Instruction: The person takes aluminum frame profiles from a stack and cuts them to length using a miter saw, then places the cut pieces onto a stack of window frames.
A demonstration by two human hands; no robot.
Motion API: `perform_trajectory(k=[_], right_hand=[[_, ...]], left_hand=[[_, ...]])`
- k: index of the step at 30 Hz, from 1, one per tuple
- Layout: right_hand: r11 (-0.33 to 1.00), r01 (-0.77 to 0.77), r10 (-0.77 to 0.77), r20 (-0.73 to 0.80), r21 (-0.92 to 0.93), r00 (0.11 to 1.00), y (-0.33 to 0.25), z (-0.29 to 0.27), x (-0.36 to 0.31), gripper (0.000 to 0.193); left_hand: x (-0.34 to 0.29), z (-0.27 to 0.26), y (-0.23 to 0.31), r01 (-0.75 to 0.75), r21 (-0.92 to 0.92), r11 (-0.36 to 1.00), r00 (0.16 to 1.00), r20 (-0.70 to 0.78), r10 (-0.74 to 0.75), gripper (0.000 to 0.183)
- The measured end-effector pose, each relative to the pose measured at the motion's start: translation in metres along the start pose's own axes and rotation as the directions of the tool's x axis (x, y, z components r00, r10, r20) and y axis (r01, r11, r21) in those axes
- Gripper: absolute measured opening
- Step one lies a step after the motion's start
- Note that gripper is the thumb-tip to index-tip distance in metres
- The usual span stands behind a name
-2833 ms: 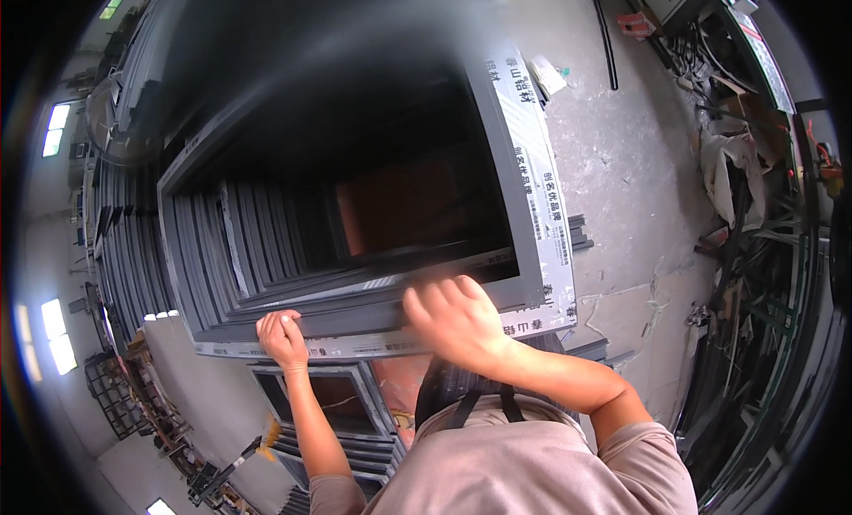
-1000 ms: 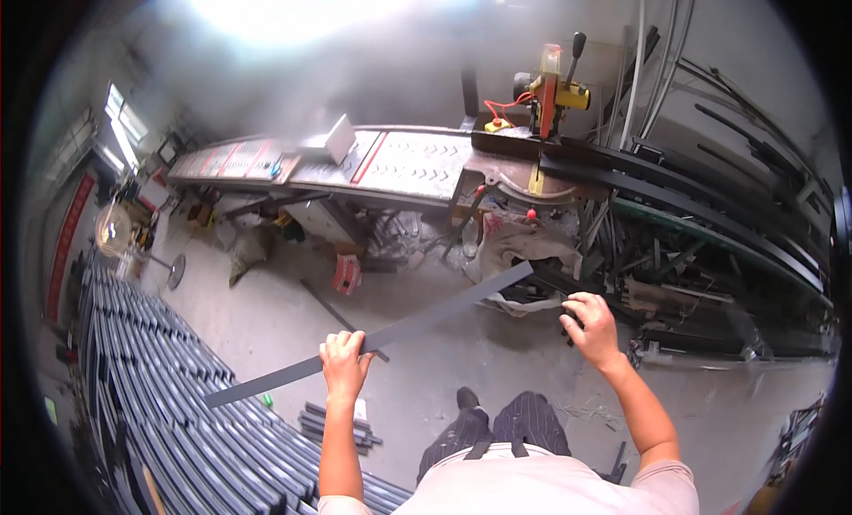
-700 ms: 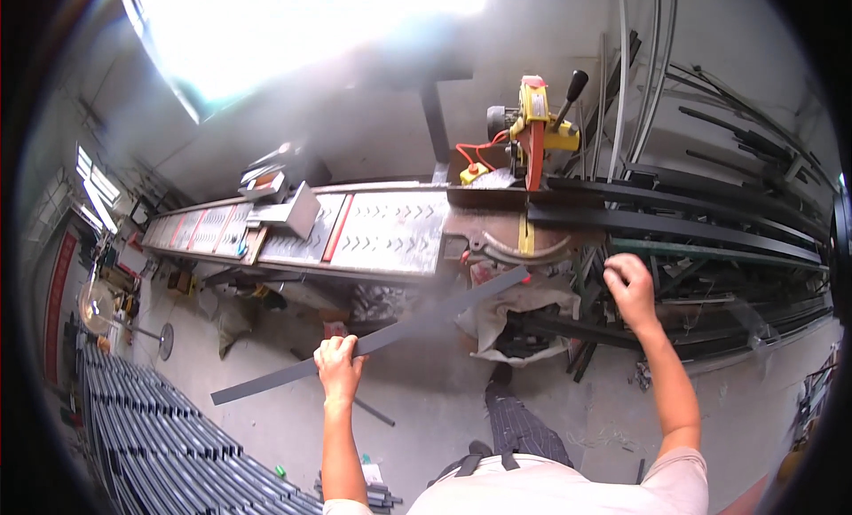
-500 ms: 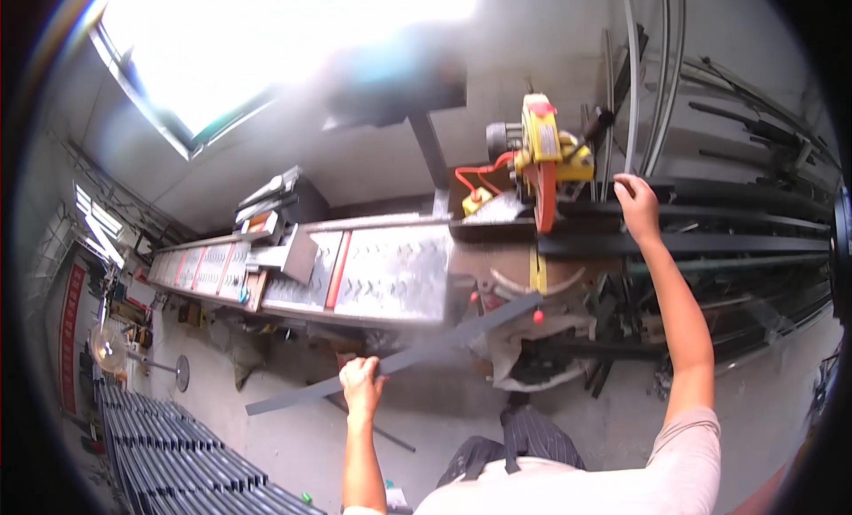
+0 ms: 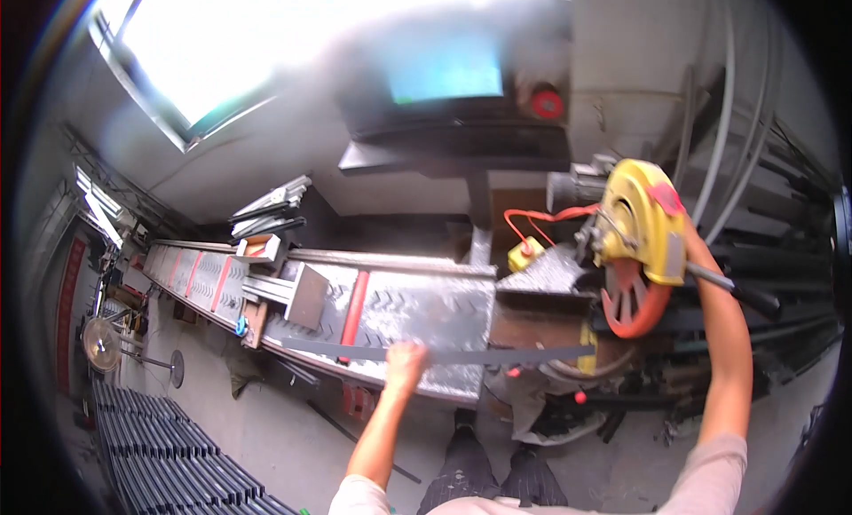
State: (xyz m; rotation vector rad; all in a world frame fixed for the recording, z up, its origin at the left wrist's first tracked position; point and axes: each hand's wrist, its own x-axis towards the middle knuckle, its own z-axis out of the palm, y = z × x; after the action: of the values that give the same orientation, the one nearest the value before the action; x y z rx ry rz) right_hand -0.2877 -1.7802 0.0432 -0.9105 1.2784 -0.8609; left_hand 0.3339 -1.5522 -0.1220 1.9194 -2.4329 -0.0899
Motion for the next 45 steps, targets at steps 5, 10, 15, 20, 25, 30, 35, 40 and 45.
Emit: perform_trajectory(k=[5, 10, 15, 20, 25, 30, 35, 40, 45], right_hand=[[1.0, -0.021, 0.021, -0.157, -0.001, 0.987, -0.011, -0.004, -0.054, 0.038], [0.999, -0.03, 0.034, -0.202, 0.02, 0.979, -0.007, 0.013, -0.063, 0.038], [0.999, -0.032, 0.037, -0.25, 0.025, 0.968, -0.003, 0.009, -0.075, 0.037], [0.999, -0.021, 0.027, -0.256, 0.026, 0.966, -0.004, 0.003, -0.07, 0.036], [1.0, 0.005, 0.002, -0.262, 0.024, 0.965, -0.003, -0.002, -0.063, 0.035], [0.998, 0.065, -0.056, -0.289, 0.02, 0.956, -0.007, -0.006, -0.057, 0.035], [0.963, 0.23, -0.265, -0.353, -0.137, 0.898, -0.029, 0.002, -0.094, 0.034], [0.917, 0.267, -0.391, -0.533, -0.297, 0.751, -0.075, -0.008, -0.222, 0.04], [0.846, 0.017, -0.342, -0.519, -0.532, 0.783, -0.137, 0.09, -0.322, 0.045]], left_hand=[[0.062, 0.006, 0.004, -0.226, -0.173, 0.959, 0.959, -0.212, 0.187, 0.024], [0.096, 0.028, -0.017, -0.237, -0.195, 0.952, 0.964, -0.172, 0.205, 0.03], [0.122, 0.034, -0.013, -0.226, -0.178, 0.958, 0.974, -0.076, 0.215, 0.027], [0.145, 0.053, -0.014, -0.144, -0.143, 0.979, 0.986, 0.06, 0.153, 0.027], [0.162, 0.081, -0.015, -0.129, -0.137, 0.982, 0.992, -0.022, 0.127, 0.027], [0.172, 0.08, -0.017, -0.033, -0.2, 0.979, 0.999, 0.034, 0.041, 0.026], [0.174, 0.098, -0.014, 0.013, -0.172, 0.985, 0.999, 0.051, -0.004, 0.032], [0.178, 0.062, 0.034, -0.101, -0.192, 0.976, 0.992, 0.054, 0.113, 0.049], [0.199, 0.072, 0.074, -0.12, -0.195, 0.973, 0.977, 0.153, 0.151, 0.045]])
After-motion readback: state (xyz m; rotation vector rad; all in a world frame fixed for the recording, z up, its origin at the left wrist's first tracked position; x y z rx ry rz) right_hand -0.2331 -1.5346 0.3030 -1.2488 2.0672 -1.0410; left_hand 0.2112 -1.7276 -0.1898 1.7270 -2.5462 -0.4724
